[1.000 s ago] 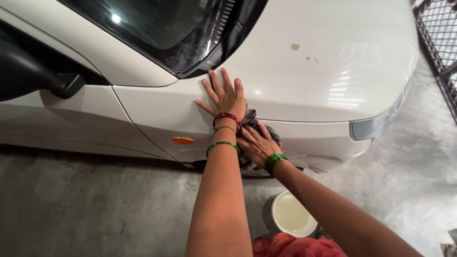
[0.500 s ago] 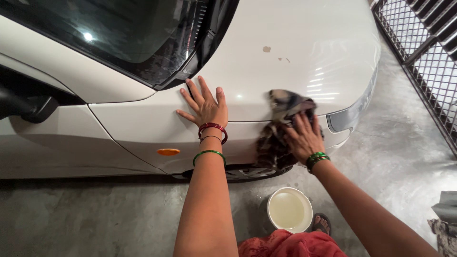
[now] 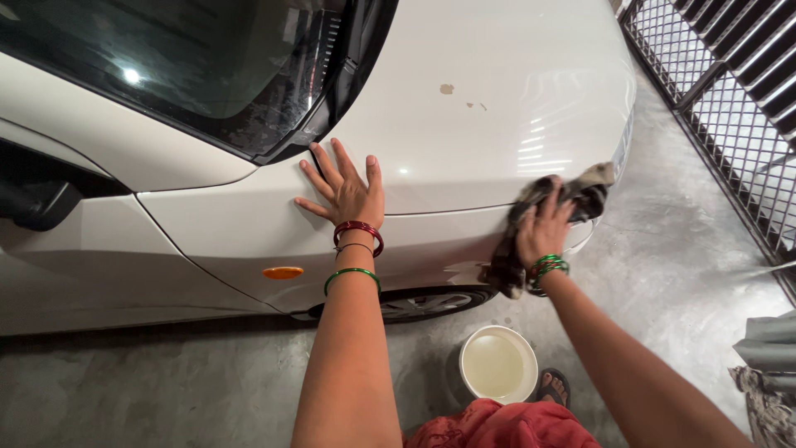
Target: The person wipes the exterior of a white car using a cloth. They clean the front bumper, hood, side mirror, and door panels, occasionally dipping the cloth into a bucket of water to rinse it.
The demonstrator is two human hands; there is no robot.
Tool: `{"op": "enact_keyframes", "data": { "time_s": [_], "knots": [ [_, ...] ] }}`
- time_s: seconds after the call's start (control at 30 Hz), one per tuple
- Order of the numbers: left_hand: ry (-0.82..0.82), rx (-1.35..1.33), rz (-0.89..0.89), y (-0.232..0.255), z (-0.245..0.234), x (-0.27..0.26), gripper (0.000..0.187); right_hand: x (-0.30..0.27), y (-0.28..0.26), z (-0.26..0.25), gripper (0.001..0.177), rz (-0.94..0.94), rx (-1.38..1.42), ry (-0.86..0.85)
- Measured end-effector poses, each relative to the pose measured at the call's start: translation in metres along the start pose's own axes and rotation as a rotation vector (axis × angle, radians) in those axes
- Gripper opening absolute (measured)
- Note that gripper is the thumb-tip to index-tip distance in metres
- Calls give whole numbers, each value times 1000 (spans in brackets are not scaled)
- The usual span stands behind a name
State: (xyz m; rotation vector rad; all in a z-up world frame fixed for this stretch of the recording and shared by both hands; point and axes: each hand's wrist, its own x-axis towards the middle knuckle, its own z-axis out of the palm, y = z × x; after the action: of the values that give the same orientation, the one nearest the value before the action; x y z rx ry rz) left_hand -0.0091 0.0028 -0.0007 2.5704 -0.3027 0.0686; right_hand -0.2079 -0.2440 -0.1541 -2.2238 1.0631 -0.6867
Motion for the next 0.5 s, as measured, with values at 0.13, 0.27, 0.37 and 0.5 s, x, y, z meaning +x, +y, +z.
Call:
{"op": "enact_keyframes", "data": {
  "time_s": [0.13,0.27,0.37,0.5],
  "knots": [
    [16,-5,12,-1,1,0,91,-31,-32,18,76,-149,-115,-18],
    [8,5,10,-1,1,-1,90,-58,-75,23,76,-286,-121,-96],
    [41,39,13,1,0,-1,82,-67,-100,18,86,-292,-119,-164],
    [215,105,60,10,6,-14,65,-65,-113,14,88,-182,-152,-216]
  ]
}}
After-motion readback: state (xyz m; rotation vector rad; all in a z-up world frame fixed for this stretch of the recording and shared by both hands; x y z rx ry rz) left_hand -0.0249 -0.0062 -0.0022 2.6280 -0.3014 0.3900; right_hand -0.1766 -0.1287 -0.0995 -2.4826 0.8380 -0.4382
